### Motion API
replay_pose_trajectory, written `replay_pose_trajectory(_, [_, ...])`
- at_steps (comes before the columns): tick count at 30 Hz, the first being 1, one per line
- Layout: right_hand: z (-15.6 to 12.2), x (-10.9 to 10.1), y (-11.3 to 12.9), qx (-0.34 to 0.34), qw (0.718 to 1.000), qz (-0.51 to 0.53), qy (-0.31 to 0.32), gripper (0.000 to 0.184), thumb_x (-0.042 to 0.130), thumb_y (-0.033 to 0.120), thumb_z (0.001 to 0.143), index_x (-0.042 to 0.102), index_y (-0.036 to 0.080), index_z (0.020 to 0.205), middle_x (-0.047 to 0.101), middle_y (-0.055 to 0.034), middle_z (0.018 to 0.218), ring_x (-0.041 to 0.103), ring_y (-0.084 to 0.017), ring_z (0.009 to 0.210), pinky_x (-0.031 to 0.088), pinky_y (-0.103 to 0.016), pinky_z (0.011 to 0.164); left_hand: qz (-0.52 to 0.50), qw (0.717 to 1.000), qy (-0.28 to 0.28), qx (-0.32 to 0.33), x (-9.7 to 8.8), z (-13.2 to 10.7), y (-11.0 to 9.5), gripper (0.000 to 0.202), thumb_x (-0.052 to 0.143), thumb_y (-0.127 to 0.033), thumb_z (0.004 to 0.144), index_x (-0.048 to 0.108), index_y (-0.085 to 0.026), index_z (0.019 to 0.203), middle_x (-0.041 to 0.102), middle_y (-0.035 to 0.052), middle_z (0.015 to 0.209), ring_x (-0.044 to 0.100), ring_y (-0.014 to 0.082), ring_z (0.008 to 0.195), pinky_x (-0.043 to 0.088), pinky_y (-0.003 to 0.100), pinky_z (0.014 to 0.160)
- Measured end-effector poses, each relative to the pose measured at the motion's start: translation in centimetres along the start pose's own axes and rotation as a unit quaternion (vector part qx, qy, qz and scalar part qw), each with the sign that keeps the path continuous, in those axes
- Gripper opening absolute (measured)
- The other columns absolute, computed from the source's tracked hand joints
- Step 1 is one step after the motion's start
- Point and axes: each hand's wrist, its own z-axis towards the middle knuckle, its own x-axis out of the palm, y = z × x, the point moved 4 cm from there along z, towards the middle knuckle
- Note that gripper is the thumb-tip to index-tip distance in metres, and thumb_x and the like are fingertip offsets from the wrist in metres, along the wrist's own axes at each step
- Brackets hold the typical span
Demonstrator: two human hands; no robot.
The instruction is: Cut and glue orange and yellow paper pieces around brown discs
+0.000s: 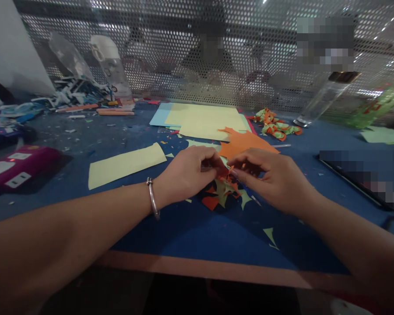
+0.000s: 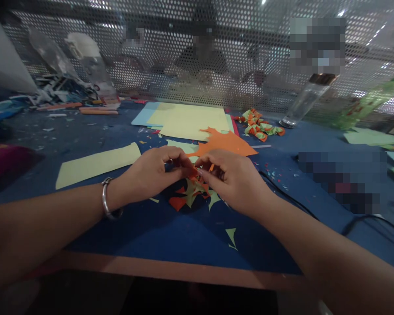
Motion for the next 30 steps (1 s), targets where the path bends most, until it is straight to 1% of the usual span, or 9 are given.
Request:
replay_pose_trajectory(4, [-0.4, -0.5, 0.1, -0.003, 1.000, 0.005, -0.025, 0.016, 0.062, 0.023, 0.092, 0.072, 0.017, 0.103, 0.072, -0.0033, 0.087, 0.061, -0.012, 0.065, 0.048, -0.024, 0.057, -0.105, 0.993, 0.020, -0.046, 0.1, -0.1, 0.1, 0.005, 0.065, -0.019, 0.084, 0.069, -0.016, 0.086, 0.071, -0.0002, 0.078, 0.062, 0.0113, 0.070, 0.045, 0.024, 0.064])
replay_pose_trajectory(7, [-0.5, -0.4, 0.3, -0.025, 0.999, 0.005, -0.027, 0.018, 0.064, 0.025, 0.091, 0.071, 0.016, 0.105, 0.071, -0.0038, 0.089, 0.062, -0.012, 0.065, 0.049, -0.026, 0.058, -0.178, 0.980, 0.033, -0.081, 0.3, -0.3, 0.6, 0.010, 0.067, -0.025, 0.085, 0.067, -0.016, 0.085, 0.067, -0.0001, 0.074, 0.058, 0.0103, 0.066, 0.043, 0.023, 0.061])
replay_pose_trajectory(10, [-0.5, -0.3, 0.5, -0.036, 0.999, 0.004, -0.019, 0.016, 0.064, 0.024, 0.091, 0.071, 0.017, 0.103, 0.070, -0.0038, 0.088, 0.061, -0.012, 0.064, 0.050, -0.028, 0.059, -0.244, 0.964, 0.041, -0.097, 0.5, -0.4, 0.7, 0.012, 0.067, -0.026, 0.085, 0.063, -0.016, 0.083, 0.064, -0.0004, 0.073, 0.055, 0.0096, 0.065, 0.041, 0.024, 0.059])
replay_pose_trajectory(13, [-0.5, -0.2, 0.7, -0.027, 1.000, 0.013, -0.009, 0.011, 0.062, 0.023, 0.092, 0.072, 0.020, 0.097, 0.071, -0.0047, 0.089, 0.061, -0.014, 0.067, 0.051, -0.030, 0.059, -0.275, 0.955, 0.047, -0.101, 0.5, -0.5, 0.4, 0.011, 0.067, -0.025, 0.085, 0.062, -0.016, 0.082, 0.063, -0.0001, 0.074, 0.054, 0.0095, 0.065, 0.042, 0.024, 0.060])
replay_pose_trajectory(15, [-0.5, -0.2, 0.7, -0.006, 0.999, 0.032, -0.008, 0.010, 0.063, 0.026, 0.092, 0.071, 0.021, 0.096, 0.071, -0.0050, 0.088, 0.062, -0.015, 0.067, 0.051, -0.030, 0.058, -0.272, 0.956, 0.044, -0.097, 0.5, -0.5, 0.3, 0.011, 0.068, -0.026, 0.084, 0.063, -0.016, 0.083, 0.063, -0.0002, 0.074, 0.055, 0.0096, 0.065, 0.042, 0.023, 0.059])
replay_pose_trajectory(20, [-0.3, -0.3, 0.5, 0.057, 0.993, 0.096, -0.027, 0.017, 0.066, 0.033, 0.091, 0.070, 0.019, 0.099, 0.070, -0.0016, 0.079, 0.060, -0.011, 0.056, 0.048, -0.024, 0.051, -0.222, 0.973, 0.008, -0.061, -0.1, -0.5, 0.0, 0.011, 0.068, -0.027, 0.085, 0.065, -0.016, 0.085, 0.067, 0.0004, 0.075, 0.058, 0.0100, 0.065, 0.044, 0.023, 0.059])
replay_pose_trajectory(23, [0.0, -0.4, 0.5, 0.079, 0.987, 0.136, -0.032, 0.016, 0.068, 0.033, 0.090, 0.069, 0.018, 0.095, 0.070, -0.0009, 0.075, 0.061, -0.010, 0.053, 0.048, -0.022, 0.049, -0.186, 0.982, -0.015, -0.029, -0.6, -0.7, -0.4, 0.010, 0.067, -0.026, 0.086, 0.066, -0.016, 0.086, 0.070, 0.0004, 0.075, 0.062, 0.0110, 0.067, 0.047, 0.023, 0.061])
replay_pose_trajectory(27, [0.1, -0.3, 0.9, 0.100, 0.980, 0.171, -0.006, 0.014, 0.068, 0.032, 0.089, 0.067, 0.018, 0.087, 0.066, 0.0019, 0.063, 0.059, -0.009, 0.047, 0.045, -0.021, 0.046, -0.135, 0.989, -0.062, 0.024, -1.3, -1.1, -1.2, 0.009, 0.066, -0.025, 0.088, 0.068, -0.016, 0.089, 0.072, -0.0004, 0.078, 0.066, 0.0112, 0.070, 0.050, 0.022, 0.066])
replay_pose_trajectory(30, [0.0, -0.3, 1.1, 0.106, 0.978, 0.181, 0.008, 0.015, 0.065, 0.028, 0.090, 0.065, 0.019, 0.078, 0.062, 0.0030, 0.056, 0.057, -0.009, 0.046, 0.042, -0.021, 0.044, -0.115, 0.989, -0.068, 0.057, -1.5, -1.3, -1.8, 0.009, 0.067, -0.025, 0.088, 0.069, -0.016, 0.088, 0.074, -0.0002, 0.082, 0.067, 0.0118, 0.075, 0.050, 0.022, 0.070])
